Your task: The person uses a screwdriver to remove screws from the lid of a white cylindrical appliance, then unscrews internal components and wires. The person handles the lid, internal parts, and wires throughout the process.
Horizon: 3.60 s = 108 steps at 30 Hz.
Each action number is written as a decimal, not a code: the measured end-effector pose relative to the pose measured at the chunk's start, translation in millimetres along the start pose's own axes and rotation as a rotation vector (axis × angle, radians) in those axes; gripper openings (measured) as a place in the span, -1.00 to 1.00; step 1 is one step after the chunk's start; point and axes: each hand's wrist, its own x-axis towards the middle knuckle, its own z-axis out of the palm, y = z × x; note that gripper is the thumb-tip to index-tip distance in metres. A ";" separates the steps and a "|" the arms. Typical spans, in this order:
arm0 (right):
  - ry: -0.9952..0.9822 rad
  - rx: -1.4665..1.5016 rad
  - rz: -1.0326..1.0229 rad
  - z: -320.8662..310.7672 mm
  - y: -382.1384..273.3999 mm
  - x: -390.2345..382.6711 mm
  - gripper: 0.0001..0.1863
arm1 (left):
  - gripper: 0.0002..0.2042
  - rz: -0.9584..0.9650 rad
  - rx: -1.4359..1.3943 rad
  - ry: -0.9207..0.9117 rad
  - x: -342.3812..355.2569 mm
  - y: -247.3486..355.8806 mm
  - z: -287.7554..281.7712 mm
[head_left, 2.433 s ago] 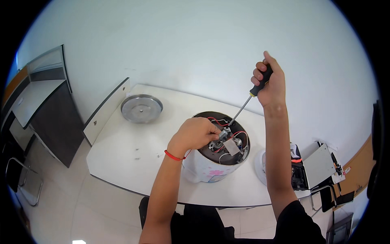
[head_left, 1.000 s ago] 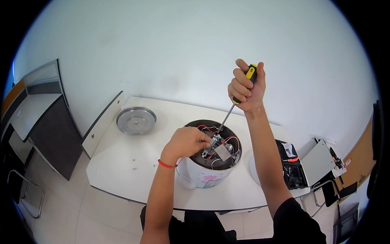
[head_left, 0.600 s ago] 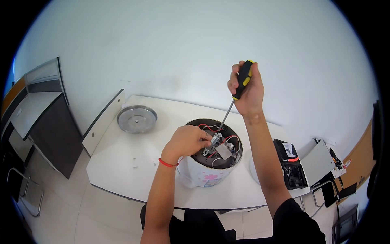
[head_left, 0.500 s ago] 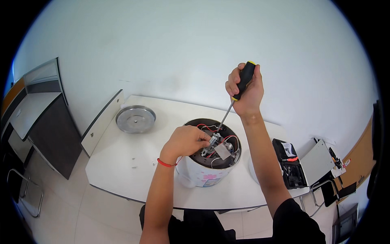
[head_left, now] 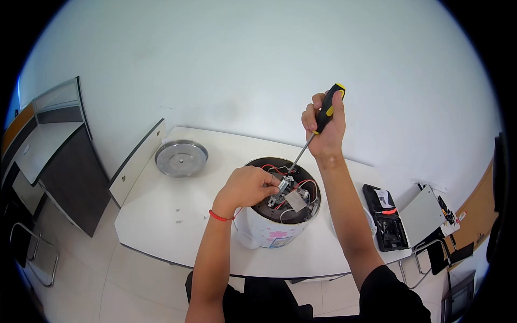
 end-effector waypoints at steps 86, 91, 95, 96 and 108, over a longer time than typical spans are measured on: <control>0.230 -0.026 -0.113 -5.2 -11.3 -14.0 -0.51 | -0.82 -0.051 -0.092 0.071 0.6 3.1 -0.9; 0.234 -0.027 -0.120 -2.4 -10.6 -14.0 -0.51 | -0.85 0.023 -0.079 0.186 0.7 -1.3 3.9; 0.227 -0.037 -0.127 -1.9 -12.0 -15.5 -0.51 | -0.82 0.054 -0.032 0.153 0.4 2.3 1.2; 0.233 -0.041 -0.131 0.2 -11.8 -16.7 -0.52 | -0.81 0.053 -0.029 0.154 0.7 2.4 0.7; 0.125 -0.043 -0.143 7.9 -6.0 -21.4 -0.64 | -0.79 0.145 -0.065 0.205 -0.7 -4.2 2.7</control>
